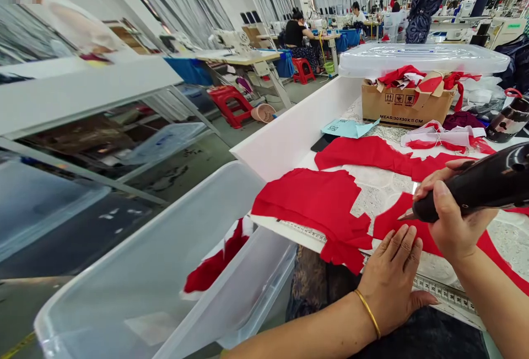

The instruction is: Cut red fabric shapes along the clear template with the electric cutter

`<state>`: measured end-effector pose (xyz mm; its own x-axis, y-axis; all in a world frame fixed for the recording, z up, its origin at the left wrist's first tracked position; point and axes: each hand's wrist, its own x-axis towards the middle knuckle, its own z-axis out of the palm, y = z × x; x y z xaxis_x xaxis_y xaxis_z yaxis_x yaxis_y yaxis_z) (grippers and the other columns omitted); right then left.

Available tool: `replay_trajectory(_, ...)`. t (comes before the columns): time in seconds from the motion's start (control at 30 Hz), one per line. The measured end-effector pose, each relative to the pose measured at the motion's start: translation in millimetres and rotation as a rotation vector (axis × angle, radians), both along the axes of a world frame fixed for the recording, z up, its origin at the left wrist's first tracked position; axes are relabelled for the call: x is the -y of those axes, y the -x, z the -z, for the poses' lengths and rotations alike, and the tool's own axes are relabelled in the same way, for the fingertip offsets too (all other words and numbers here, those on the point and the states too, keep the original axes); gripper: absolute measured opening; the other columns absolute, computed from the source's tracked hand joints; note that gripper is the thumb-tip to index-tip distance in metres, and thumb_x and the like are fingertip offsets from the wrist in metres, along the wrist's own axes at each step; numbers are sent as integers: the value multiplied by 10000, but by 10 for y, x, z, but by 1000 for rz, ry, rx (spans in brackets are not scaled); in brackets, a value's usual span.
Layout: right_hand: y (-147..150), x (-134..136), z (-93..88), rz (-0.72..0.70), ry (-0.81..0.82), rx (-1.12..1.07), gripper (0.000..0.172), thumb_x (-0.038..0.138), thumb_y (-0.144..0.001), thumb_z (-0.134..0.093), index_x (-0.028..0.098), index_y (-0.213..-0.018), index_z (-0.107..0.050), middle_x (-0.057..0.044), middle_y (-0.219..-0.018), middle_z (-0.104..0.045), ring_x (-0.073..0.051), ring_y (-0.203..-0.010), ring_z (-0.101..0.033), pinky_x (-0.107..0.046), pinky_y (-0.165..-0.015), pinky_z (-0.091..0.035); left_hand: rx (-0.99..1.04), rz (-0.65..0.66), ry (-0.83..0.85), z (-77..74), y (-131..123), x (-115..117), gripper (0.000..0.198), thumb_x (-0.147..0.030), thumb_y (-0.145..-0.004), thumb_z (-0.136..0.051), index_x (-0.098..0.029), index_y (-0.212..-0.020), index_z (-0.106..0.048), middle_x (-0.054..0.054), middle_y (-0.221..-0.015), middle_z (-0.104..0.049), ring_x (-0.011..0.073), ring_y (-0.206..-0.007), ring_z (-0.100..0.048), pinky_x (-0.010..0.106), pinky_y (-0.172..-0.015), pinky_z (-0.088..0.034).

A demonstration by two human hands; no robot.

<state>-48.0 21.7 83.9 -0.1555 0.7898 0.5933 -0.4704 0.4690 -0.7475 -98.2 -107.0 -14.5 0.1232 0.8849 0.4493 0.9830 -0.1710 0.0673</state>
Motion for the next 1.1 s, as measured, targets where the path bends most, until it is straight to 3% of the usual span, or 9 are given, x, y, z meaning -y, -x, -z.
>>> replay_trajectory(0.13, 167, 67, 5, -42, 19, -5, 215, 280, -864, -715, 233, -1002, -557, 64, -624, -629, -127, -463, -570, -286, -486, -504, -1, 1, -13, 23, -5, 24, 880, -778, -987, -317, -64, -1460, -519, 188, -1510, -551, 300, -1497, -395, 422, -1238, -325)
replay_trajectory(0.43, 315, 146, 109, -118, 44, -7, 244, 189, -851, -680, 239, -1050, -548, 85, -640, -625, -107, -488, -571, -260, -507, -495, 85, -27, -94, 88, -23, 9, 892, -773, -992, -172, -89, -1350, -619, 172, -1430, -616, 299, -1440, -468, 421, -1222, -352)
replay_trajectory(0.73, 357, 117, 156, -105, 66, 12, 243, 217, -854, -681, 247, -1054, -545, 85, -628, -623, -112, -465, -553, -269, -491, -490, 116, -40, -164, 124, -46, -15, 885, -775, -988, -172, -95, -1286, -653, 170, -1383, -647, 292, -1409, -503, 411, -1210, -376)
replay_trajectory(0.93, 375, 108, 172, -76, 60, 24, 159, 200, -849, -684, 243, -919, -549, 72, -610, -609, -119, -480, -556, -271, -482, -491, 100, -22, -116, 108, -33, -2, 890, -795, -975, -217, -88, -1310, -640, 191, -1422, -617, 303, -1432, -479, 427, -1208, -383)
replay_trajectory(1.1, 254, 199, 128, -166, 51, -19, 235, 182, -850, -672, 244, -1042, -550, 71, -665, -620, -121, -539, -588, -264, -516, -521, 131, -11, -115, 104, -43, 14, 866, -763, -1001, -199, -89, -1320, -641, 187, -1382, -641, 311, -1405, -503, 438, -1189, -391)
